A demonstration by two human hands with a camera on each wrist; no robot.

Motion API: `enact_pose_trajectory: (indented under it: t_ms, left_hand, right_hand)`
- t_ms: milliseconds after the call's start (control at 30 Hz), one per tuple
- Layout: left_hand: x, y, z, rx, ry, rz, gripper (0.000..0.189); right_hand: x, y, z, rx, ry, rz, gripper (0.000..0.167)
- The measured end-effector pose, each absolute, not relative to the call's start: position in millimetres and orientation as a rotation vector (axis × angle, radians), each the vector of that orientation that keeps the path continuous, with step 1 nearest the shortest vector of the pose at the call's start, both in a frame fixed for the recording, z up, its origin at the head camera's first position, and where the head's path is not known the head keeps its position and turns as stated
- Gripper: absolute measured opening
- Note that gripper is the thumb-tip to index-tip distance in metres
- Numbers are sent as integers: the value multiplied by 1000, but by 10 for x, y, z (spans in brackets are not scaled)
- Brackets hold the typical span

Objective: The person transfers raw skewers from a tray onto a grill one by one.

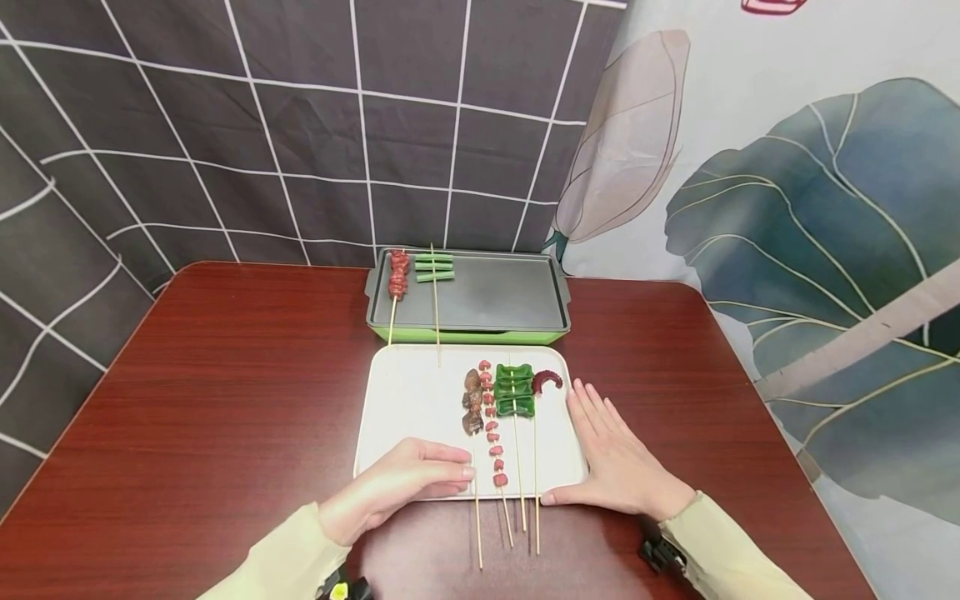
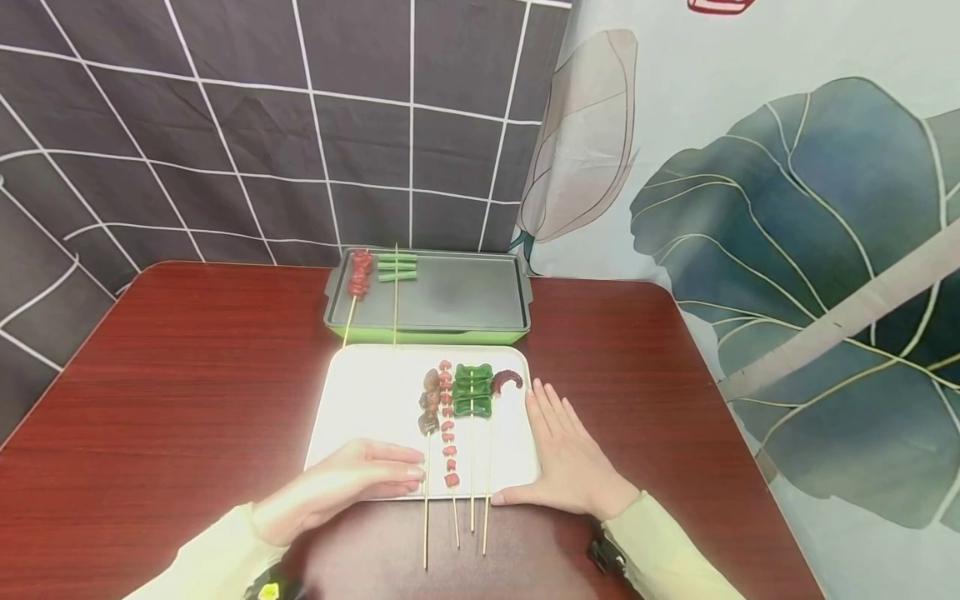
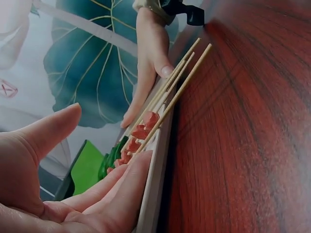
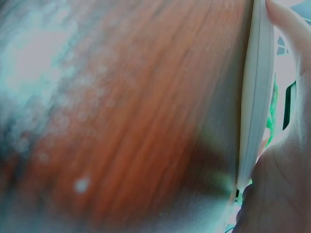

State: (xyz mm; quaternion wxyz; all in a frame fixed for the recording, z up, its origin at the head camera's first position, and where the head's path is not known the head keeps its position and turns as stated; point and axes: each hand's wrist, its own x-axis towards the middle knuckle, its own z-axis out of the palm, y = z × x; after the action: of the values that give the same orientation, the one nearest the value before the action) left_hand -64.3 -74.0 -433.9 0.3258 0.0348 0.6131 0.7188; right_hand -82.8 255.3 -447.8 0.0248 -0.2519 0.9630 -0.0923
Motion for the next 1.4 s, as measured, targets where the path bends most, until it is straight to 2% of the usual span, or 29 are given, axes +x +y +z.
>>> enact_pose_trajectory:
  t_ms: [700,1100,1400]
  left_hand:
    - [-722,-681,-4357,84,1591,1888,51]
    - [-633,-786,-4296,66,1483,1893,72]
    - [-603,-829,-4319,74,1473,1906,52]
  right_hand:
    - [-824,2561,-4492,-774,2975,-298,143]
    - [-827,2562,-4490,-774,2969,-313,141]
    - [-831,2562,-4499,-794,2980,-326,141]
